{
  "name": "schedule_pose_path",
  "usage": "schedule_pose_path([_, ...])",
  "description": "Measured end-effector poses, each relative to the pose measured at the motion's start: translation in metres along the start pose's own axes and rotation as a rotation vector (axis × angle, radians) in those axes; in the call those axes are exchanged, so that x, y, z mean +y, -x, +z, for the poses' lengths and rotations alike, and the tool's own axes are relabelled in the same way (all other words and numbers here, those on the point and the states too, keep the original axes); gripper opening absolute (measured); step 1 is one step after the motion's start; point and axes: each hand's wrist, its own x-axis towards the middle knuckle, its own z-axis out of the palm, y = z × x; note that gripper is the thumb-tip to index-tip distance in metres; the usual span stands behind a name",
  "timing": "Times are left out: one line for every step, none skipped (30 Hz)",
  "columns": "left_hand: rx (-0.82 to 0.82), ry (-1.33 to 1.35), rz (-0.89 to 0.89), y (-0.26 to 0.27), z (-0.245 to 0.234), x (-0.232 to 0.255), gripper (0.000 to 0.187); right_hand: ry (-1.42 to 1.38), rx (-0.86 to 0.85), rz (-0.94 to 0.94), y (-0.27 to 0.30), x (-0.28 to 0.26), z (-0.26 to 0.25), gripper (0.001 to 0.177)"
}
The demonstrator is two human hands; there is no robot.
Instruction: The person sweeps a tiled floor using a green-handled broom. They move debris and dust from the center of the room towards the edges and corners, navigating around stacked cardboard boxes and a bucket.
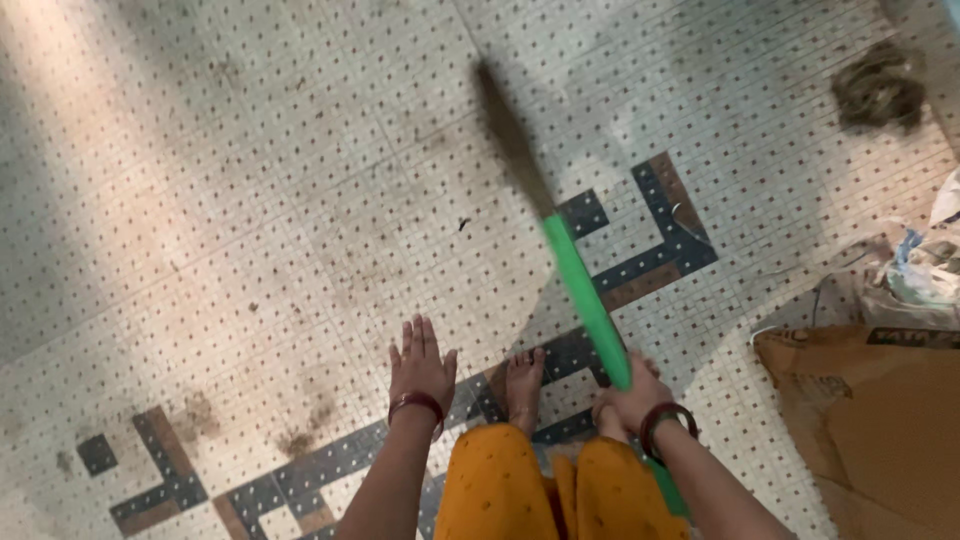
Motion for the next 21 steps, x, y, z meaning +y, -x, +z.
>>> schedule_pose_path([-0.001,0.0,0.003,-0.001,0.0,-0.001,0.075,-0.075,0.02,0.044,0.009,0.008,0.001,0.067])
schedule_pose_path([-0.001,-0.001,0.007,-0.002,0.001,-0.002,0.075,-0.149,0.04,0.088,0.015,0.012,0.002,0.068])
schedule_pose_path([-0.01,-0.002,0.006,0.001,0.003,-0.004,0.075,-0.178,0.041,0.17,0.021,0.013,0.006,0.067])
schedule_pose_path([-0.017,-0.007,-0.001,0.003,0.004,-0.006,0.076,-0.206,0.043,0.252,0.027,0.013,0.009,0.065])
schedule_pose_path([-0.02,-0.011,-0.003,0.002,0.004,-0.007,0.077,-0.235,0.052,0.335,0.031,0.015,0.01,0.064])
schedule_pose_path([-0.023,-0.014,-0.005,0.002,0.004,-0.008,0.077,-0.312,0.001,0.345,0.039,0.017,0.015,0.059])
schedule_pose_path([-0.019,-0.008,-0.009,0.002,0.004,-0.009,0.077,-0.347,-0.029,0.355,0.043,0.017,0.021,0.058])
schedule_pose_path([-0.014,-0.002,-0.013,0.003,0.005,-0.01,0.077,-0.345,-0.057,0.35,0.048,0.016,0.031,0.057])
schedule_pose_path([-0.008,0.005,-0.016,0.003,0.005,-0.011,0.076,-0.271,-0.051,0.338,0.058,0.017,0.043,0.056])
schedule_pose_path([-0.018,-0.005,-0.024,0.004,0.005,-0.012,0.076,-0.188,-0.048,0.305,0.069,0.017,0.055,0.055])
schedule_pose_path([-0.028,-0.015,-0.032,0.004,0.006,-0.012,0.076,-0.133,-0.063,0.274,0.078,0.014,0.067,0.055])
schedule_pose_path([-0.037,-0.026,-0.04,0.004,0.007,-0.011,0.076,-0.129,-0.095,0.256,0.083,0.009,0.075,0.054])
schedule_pose_path([-0.029,-0.023,-0.038,0.006,0.009,-0.013,0.076,-0.143,-0.141,0.255,0.089,0.002,0.08,0.053])
schedule_pose_path([-0.021,-0.019,-0.035,0.008,0.011,-0.014,0.076,-0.174,-0.213,0.266,0.09,-0.008,0.083,0.053])
schedule_pose_path([-0.007,-0.014,-0.031,0.007,0.012,-0.014,0.077,-0.192,-0.252,0.249,0.085,-0.018,0.08,0.055])
schedule_pose_path([0.001,-0.014,-0.03,0.007,0.013,-0.014,0.077,-0.21,-0.291,0.233,0.08,-0.028,0.078,0.058])
schedule_pose_path([0.009,-0.014,-0.029,0.008,0.014,-0.014,0.077,-0.227,-0.332,0.217,0.076,-0.035,0.075,0.06])
schedule_pose_path([0.016,-0.013,-0.029,0.01,0.015,-0.015,0.077,-0.185,-0.346,0.209,0.069,-0.04,0.068,0.062])
schedule_pose_path([-0.003,-0.013,-0.039,0.01,0.016,-0.014,0.076,-0.143,-0.356,0.202,0.058,-0.041,0.056,0.064])
schedule_pose_path([-0.022,-0.013,-0.048,0.01,0.018,-0.013,0.076,-0.101,-0.365,0.194,0.051,-0.038,0.046,0.066])
schedule_pose_path([-0.042,-0.014,-0.054,0.01,0.019,-0.012,0.076,-0.049,-0.349,0.131,0.045,-0.028,0.034,0.063])
